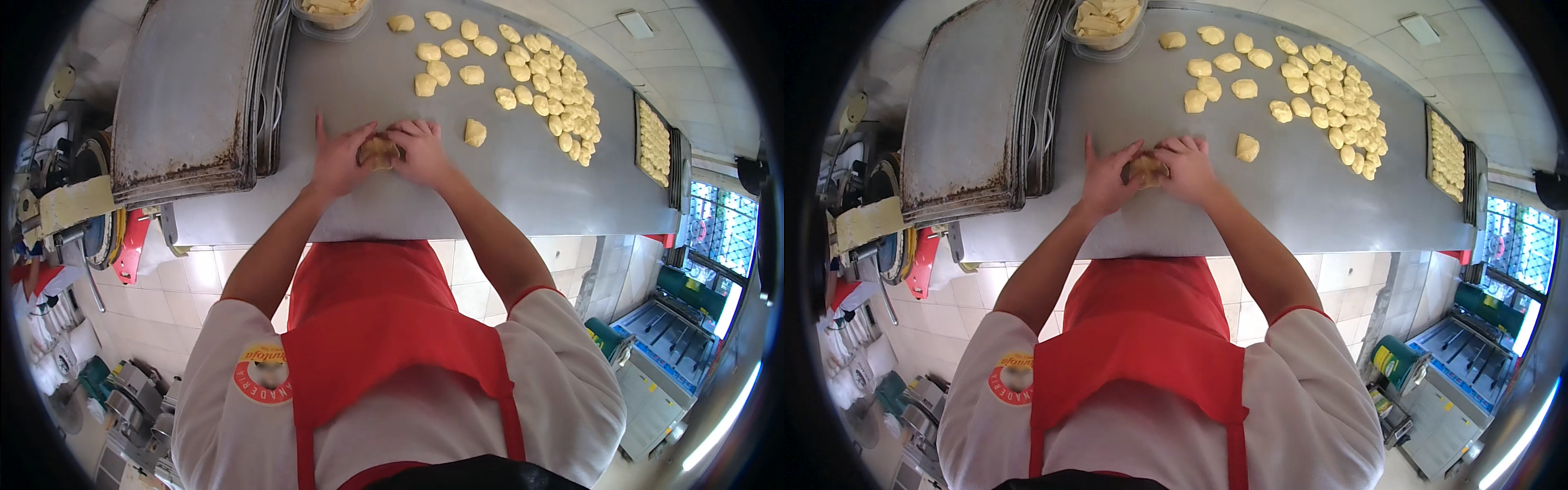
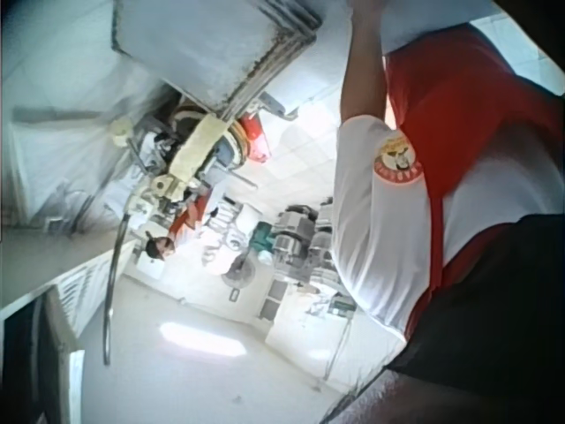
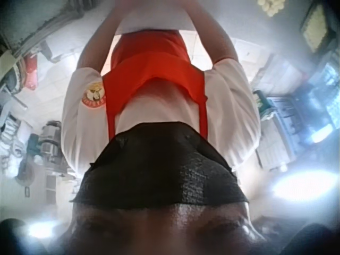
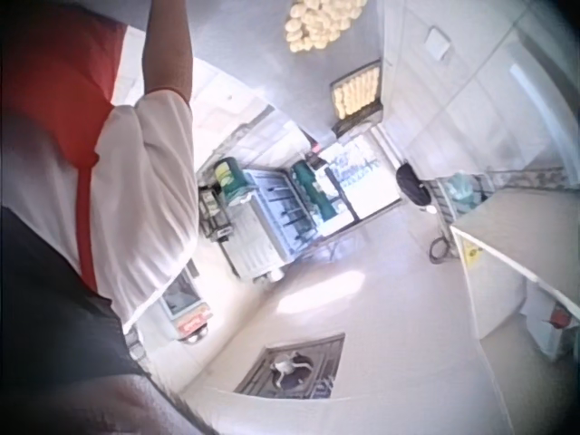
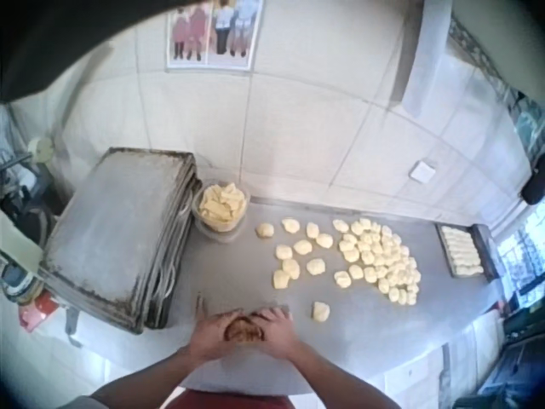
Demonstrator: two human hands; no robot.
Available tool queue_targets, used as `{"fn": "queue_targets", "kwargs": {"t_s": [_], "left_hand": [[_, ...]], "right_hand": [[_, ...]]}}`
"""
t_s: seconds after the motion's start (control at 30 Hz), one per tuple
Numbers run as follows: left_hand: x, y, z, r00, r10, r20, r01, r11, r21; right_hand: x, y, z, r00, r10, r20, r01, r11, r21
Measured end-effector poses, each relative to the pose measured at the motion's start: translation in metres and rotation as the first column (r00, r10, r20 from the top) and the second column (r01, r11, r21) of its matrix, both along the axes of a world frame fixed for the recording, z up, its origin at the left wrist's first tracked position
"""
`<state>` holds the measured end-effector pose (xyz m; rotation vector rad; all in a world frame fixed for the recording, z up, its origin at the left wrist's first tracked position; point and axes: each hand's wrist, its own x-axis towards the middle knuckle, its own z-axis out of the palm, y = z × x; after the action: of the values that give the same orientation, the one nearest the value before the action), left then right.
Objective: The person shapes small pieces of dough by hand, stretching them into long strips, rolling them, and then placing the finished rolls onto a metal tray.
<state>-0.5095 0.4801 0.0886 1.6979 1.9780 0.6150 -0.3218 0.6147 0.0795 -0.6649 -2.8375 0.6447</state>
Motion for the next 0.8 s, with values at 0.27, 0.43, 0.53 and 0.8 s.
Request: {"fn": "queue_targets", "kwargs": {"t_s": [0.27, 0.43, 0.53, 0.8], "left_hand": [[0.004, -0.001, -0.005, 0.994, 0.039, -0.103, -0.043, 0.999, -0.029], [0.005, -0.001, -0.020, 0.983, 0.128, -0.128, -0.100, 0.973, 0.208], [0.003, -0.004, -0.026, 0.969, 0.042, -0.242, -0.006, 0.989, 0.149], [0.003, -0.004, -0.013, 0.967, 0.082, -0.240, -0.045, 0.986, 0.158]], "right_hand": [[0.006, -0.005, -0.008, 0.996, -0.029, -0.082, 0.034, 0.997, 0.068], [-0.005, -0.005, 0.000, 0.988, -0.089, -0.124, 0.093, 0.995, 0.031], [0.001, -0.005, -0.009, 0.989, -0.028, -0.147, 0.045, 0.993, 0.113], [-0.001, -0.008, -0.008, 0.975, -0.059, -0.213, 0.078, 0.993, 0.083]]}}
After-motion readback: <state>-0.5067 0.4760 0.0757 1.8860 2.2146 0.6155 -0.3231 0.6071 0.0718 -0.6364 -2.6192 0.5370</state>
